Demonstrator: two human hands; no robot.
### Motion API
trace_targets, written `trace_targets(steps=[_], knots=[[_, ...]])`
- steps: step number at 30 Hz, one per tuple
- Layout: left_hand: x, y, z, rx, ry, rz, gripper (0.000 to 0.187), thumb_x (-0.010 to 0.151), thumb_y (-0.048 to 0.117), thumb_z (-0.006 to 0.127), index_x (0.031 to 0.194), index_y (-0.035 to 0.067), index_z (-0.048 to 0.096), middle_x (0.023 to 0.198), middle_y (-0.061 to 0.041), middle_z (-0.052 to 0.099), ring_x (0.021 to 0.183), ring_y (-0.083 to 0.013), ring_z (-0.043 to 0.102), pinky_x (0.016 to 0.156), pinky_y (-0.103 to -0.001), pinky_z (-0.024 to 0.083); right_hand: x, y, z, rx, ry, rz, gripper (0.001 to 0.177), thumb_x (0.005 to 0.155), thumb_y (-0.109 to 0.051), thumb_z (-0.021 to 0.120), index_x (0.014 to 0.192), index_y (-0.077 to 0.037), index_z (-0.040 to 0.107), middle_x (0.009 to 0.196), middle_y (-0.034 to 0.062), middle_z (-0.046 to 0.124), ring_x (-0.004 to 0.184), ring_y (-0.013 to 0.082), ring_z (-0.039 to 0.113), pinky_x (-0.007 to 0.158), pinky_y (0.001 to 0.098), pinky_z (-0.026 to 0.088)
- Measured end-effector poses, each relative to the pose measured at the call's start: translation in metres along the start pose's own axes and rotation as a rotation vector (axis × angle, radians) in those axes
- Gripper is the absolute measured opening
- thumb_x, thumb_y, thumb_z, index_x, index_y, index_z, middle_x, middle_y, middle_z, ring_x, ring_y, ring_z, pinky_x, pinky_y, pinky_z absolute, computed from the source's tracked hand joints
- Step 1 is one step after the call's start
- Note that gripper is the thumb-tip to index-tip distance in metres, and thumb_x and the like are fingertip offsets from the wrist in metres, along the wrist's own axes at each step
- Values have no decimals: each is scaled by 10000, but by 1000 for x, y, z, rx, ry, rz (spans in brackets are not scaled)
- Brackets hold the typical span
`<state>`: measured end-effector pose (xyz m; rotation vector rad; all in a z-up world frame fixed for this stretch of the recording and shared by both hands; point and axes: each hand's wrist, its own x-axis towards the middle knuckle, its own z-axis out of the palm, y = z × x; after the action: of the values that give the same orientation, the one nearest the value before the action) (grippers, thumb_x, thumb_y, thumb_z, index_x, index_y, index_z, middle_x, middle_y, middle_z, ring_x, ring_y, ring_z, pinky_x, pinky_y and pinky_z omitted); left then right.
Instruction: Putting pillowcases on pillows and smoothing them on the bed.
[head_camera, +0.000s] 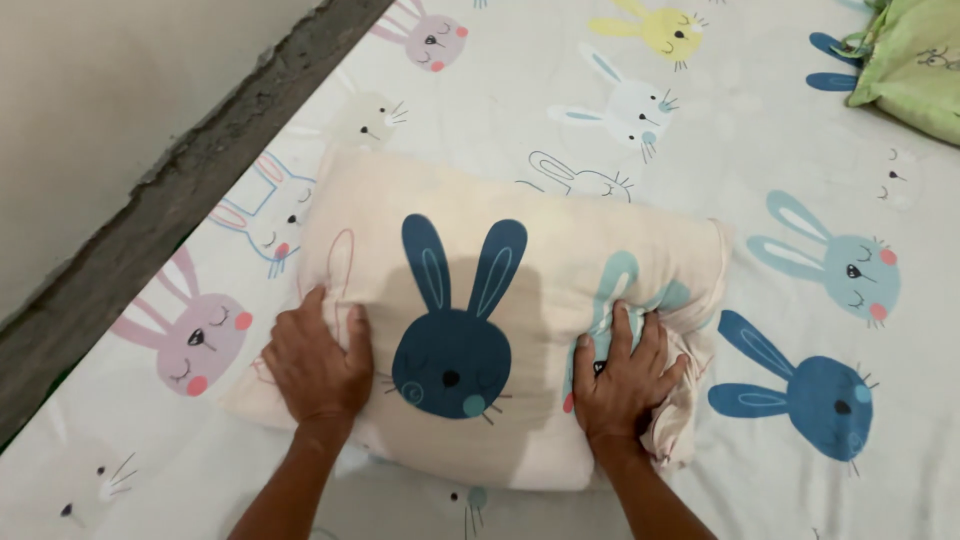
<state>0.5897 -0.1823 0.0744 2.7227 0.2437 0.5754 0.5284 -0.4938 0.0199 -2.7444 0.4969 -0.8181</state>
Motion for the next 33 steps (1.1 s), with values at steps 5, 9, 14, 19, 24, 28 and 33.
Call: trace_targets(steps=[5,9,14,19,24,28,33], knots=[[6,-6,9,14,49,23,511,1030,452,505,1330,50,602,1155,-195,584,1153,-388,529,1012,-527,365,8,-3,-2,-44,-15,58,630,937,-452,544,1474,-123,549,1540,240,433,1435,411,386,1171,678,150],[-1,-2,2,-78,43,40,476,1052,380,563,1362,19,577,1212,-212,593,1201,-410,527,1039,-536,359,8,-8,-9,-31,-42,59,628,934,-445,546,1473,-122,541,1523,227,444,1436,398,396,1186,669,156],[1,-3,3,-141,36,29,473,1012,311,595,1367,1,565,1273,-211,611,1227,-405,549,1059,-542,363,8,-5,-8,-2,-26,35,629,948,-440,534,1484,-112,520,1524,237,452,1443,397,394,1192,658,166],[-3,-7,9,-142,136,110,453,1057,293,597,1398,-2,558,1379,-223,609,1286,-402,574,1082,-523,401,6,-3,-8,40,-15,42,637,939,-437,541,1484,-109,507,1530,245,452,1438,393,394,1189,656,163],[-6,-9,6,-144,99,95,476,1029,281,602,1403,-10,563,1369,-231,617,1269,-406,590,1115,-521,384,9,-7,-14,1,-41,65,644,902,-445,559,1468,-138,526,1499,222,464,1429,388,401,1171,653,170],[-1,-14,13,-179,116,55,481,1022,332,610,1381,14,569,1321,-221,656,1173,-387,627,1080,-498,407,10,-11,-10,37,-12,49,631,905,-444,558,1458,-143,530,1511,219,467,1422,391,395,1171,658,162],[29,-8,6,-296,-66,-372,569,1020,488,635,1337,19,573,1184,-212,664,1022,-383,632,961,-470,462,13,0,-21,58,-43,24,651,860,-437,639,1434,-145,546,1490,211,473,1406,380,414,1149,671,194]])
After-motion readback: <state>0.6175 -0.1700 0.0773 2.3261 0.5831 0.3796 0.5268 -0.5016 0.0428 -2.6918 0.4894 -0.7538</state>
